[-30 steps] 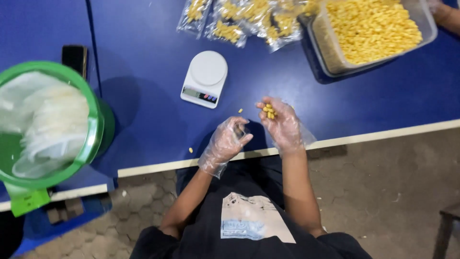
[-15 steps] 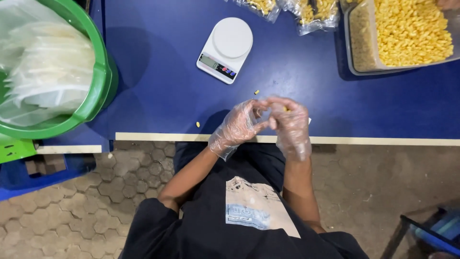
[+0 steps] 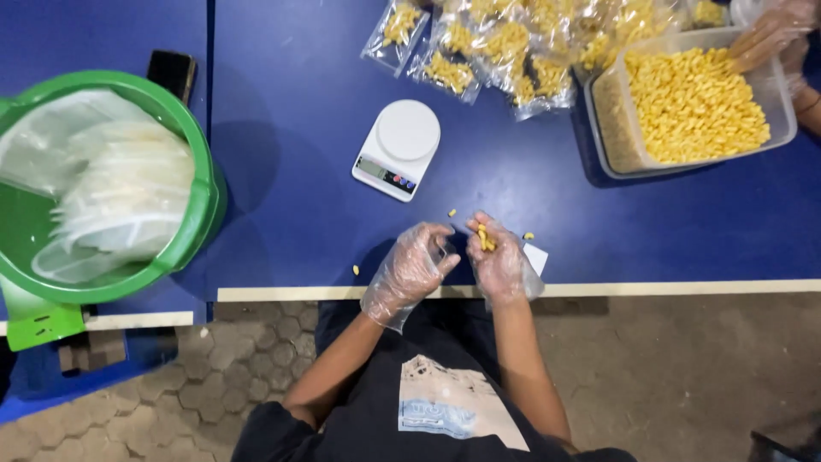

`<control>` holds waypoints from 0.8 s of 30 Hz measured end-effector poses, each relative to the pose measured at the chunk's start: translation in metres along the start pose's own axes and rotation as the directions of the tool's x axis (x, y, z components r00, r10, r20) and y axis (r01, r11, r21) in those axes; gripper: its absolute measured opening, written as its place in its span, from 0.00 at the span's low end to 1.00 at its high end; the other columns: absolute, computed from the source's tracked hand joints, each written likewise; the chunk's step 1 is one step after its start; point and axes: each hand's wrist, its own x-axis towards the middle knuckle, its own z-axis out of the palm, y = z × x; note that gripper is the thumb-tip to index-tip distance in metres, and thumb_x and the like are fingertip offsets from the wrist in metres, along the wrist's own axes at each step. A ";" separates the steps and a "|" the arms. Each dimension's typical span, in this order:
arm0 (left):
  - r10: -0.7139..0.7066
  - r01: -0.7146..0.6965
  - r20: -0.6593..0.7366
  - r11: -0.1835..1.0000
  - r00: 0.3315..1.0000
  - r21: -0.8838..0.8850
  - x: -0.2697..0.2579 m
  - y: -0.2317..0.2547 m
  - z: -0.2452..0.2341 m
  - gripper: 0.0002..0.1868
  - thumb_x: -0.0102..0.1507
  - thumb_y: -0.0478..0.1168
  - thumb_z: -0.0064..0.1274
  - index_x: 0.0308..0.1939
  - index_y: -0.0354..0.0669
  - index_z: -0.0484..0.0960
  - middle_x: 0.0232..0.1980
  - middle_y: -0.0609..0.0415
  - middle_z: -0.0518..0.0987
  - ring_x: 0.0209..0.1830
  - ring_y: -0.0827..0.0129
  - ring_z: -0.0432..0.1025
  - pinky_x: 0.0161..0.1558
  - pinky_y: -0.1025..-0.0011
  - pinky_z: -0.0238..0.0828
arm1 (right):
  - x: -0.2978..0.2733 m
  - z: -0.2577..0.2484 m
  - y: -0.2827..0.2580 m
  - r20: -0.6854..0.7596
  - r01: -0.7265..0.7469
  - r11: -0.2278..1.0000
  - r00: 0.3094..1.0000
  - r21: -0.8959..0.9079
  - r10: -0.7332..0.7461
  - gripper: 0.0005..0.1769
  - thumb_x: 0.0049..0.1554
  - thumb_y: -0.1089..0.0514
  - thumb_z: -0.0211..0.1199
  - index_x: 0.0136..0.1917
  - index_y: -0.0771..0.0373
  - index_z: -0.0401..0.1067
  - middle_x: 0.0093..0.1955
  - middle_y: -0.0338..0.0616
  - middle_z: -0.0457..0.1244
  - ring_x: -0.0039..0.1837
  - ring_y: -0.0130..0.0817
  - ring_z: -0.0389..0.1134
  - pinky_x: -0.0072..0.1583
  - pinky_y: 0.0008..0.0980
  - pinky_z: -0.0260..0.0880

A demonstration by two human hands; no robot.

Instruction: Manually weighing and packaging small yellow snack items into individual plastic bags at a workstation.

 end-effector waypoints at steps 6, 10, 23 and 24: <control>-0.046 0.044 0.112 0.999 0.993 0.017 -0.006 -0.009 0.011 0.23 0.55 0.50 0.69 0.47 0.42 0.79 0.34 0.45 0.80 0.36 0.48 0.78 0.36 0.56 0.77 | -0.129 0.130 -0.057 0.237 0.283 0.844 0.953 -0.455 -0.191 0.18 0.56 0.68 0.56 0.58 0.78 0.76 0.26 0.48 0.61 0.27 0.24 0.51 0.31 0.19 0.52; -0.146 0.153 0.134 0.987 0.980 -0.044 0.008 0.022 0.002 0.18 0.53 0.43 0.70 0.42 0.47 0.80 0.31 0.53 0.82 0.34 0.56 0.80 0.34 0.64 0.78 | -0.112 0.102 -0.048 0.324 0.397 0.685 0.915 -0.611 -0.241 0.14 0.51 0.71 0.69 0.52 0.70 0.82 0.22 0.47 0.64 0.26 0.25 0.56 0.33 0.20 0.57; -0.110 0.119 0.151 0.992 0.982 -0.046 0.002 0.022 0.006 0.19 0.54 0.44 0.71 0.39 0.43 0.77 0.31 0.47 0.81 0.34 0.50 0.79 0.32 0.58 0.77 | -0.109 0.094 -0.057 0.268 0.251 0.877 0.952 -0.409 -0.148 0.12 0.53 0.70 0.67 0.51 0.77 0.77 0.22 0.46 0.62 0.26 0.21 0.61 0.34 0.18 0.63; -0.109 0.117 0.152 0.992 0.982 -0.044 -0.001 0.016 0.008 0.19 0.54 0.44 0.71 0.39 0.43 0.77 0.31 0.47 0.81 0.34 0.50 0.79 0.32 0.58 0.77 | -0.082 0.067 -0.043 0.269 0.252 0.878 0.952 -0.406 -0.149 0.12 0.53 0.70 0.67 0.51 0.77 0.77 0.22 0.46 0.62 0.26 0.21 0.61 0.34 0.18 0.63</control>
